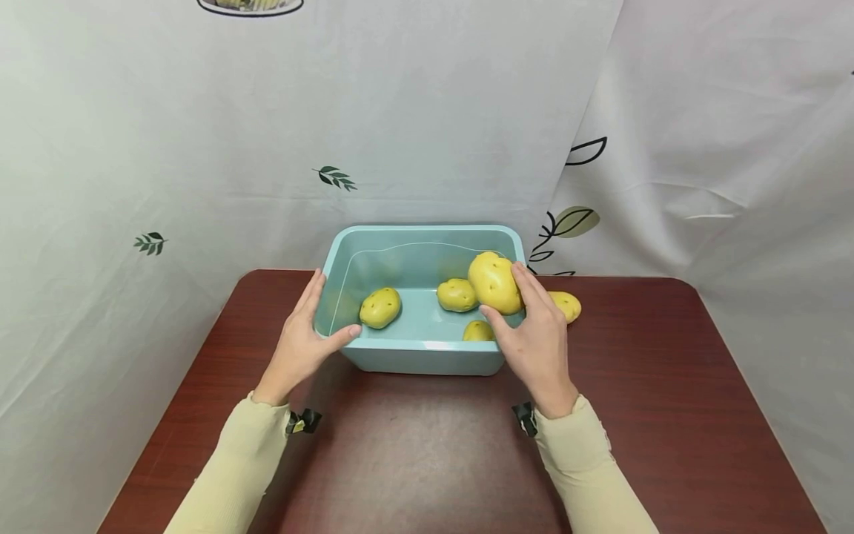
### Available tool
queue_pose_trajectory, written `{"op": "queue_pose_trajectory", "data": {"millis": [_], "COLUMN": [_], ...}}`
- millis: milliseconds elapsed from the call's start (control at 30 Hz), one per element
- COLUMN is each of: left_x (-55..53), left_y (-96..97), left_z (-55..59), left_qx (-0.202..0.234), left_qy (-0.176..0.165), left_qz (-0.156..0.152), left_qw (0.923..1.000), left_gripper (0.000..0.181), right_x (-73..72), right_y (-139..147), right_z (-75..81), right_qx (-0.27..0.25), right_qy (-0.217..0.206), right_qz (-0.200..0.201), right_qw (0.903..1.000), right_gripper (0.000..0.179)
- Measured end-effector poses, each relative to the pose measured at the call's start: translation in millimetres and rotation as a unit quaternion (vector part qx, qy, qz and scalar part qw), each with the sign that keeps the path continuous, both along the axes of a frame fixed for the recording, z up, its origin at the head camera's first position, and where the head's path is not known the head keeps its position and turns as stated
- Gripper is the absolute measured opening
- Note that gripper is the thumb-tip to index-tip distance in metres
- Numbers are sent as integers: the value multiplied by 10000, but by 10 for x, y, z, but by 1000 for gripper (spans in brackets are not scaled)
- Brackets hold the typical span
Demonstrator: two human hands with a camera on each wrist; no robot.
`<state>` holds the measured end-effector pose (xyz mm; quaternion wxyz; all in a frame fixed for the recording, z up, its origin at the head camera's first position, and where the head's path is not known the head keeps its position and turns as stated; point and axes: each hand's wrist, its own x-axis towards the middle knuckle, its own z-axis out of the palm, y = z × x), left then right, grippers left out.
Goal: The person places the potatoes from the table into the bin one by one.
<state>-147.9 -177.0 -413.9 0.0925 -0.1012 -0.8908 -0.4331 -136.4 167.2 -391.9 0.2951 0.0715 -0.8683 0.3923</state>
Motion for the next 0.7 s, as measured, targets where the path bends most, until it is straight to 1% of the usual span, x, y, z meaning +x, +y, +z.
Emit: {"op": "queue_pose_trajectory", "data": {"millis": [300,700], "left_x": [8,6], "left_y": [-6,-7], "left_z": [4,-8], "left_qx": [-3,-23], "left_qy": [22,16], "left_qz": [11,13], "left_qw": [10000,10000], "left_gripper": [108,108], "right_x": [-40,-71], "right_y": [-44,-71], "right_z": [-16,-27], "right_qx": [63,327], "right_qy": [-151,-175], "right_qz": [32,-9], "right_qw": [9999,9993], "right_gripper": [74,73]}}
